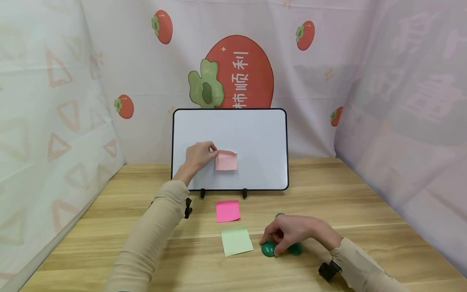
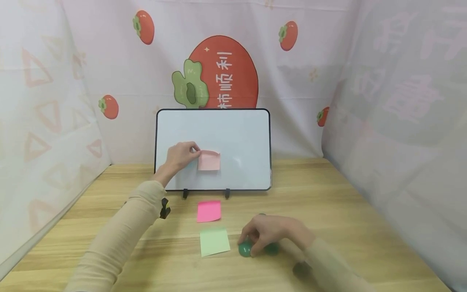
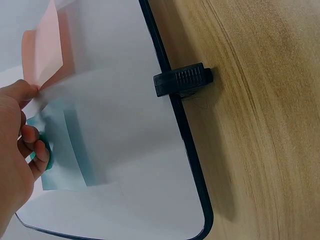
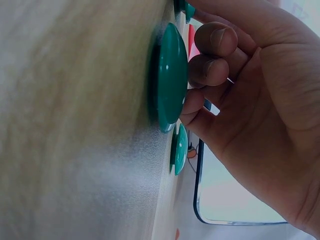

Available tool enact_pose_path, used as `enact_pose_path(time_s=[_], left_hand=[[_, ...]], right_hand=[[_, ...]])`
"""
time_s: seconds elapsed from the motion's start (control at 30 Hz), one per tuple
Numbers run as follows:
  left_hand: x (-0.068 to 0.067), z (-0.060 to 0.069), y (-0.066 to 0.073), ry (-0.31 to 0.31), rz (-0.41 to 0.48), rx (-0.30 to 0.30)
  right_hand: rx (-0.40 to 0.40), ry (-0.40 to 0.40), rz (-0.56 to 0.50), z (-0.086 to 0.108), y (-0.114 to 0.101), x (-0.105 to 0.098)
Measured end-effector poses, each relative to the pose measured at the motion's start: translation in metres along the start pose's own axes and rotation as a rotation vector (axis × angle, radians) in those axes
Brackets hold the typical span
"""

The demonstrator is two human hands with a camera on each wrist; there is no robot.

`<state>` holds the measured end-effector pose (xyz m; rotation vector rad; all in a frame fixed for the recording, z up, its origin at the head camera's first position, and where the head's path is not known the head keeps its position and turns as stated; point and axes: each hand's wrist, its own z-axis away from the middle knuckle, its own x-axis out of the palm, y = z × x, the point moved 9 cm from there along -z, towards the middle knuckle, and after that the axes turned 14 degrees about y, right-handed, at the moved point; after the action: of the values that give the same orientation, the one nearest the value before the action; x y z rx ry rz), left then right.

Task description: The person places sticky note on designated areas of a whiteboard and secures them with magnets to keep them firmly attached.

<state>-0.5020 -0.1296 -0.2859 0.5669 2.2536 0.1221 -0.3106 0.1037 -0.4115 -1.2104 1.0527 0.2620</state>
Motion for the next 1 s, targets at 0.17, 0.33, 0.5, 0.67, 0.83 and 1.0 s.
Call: enact_pose_path(time_s=[0.17,0.33,0.5,0.67,0.83,1.0], left_hand=[[-0.0016,0.0010,0.0021,0.016,-0.009,0.015],[-0.0005,0.0012,0.0022,0.030,0.002,0.024],[-0.0003,0.0007,0.0001,0.045,-0.003,0.031],[-0.0002,-0.0002,-0.0015,0.045,-0.025,0.030],[-0.0004,-0.0001,-0.0017,0.050,-0.041,0.037],[-0.0018,0.0015,-0.0006,0.064,-0.038,0.051]], right_hand=[[0.004,-0.001,-0.006,0.0000,-0.0002,0.0005],[0.004,0.000,-0.005,-0.0002,0.0006,0.0004],[0.006,0.001,-0.005,-0.0003,0.0015,0.0006],[0.010,0.002,-0.004,0.0002,0.0025,0.0012],[-0.002,-0.001,0.009,-0.0003,0.0029,0.0017],[0.003,-0.004,0.010,-0.0015,0.0041,0.0028]])
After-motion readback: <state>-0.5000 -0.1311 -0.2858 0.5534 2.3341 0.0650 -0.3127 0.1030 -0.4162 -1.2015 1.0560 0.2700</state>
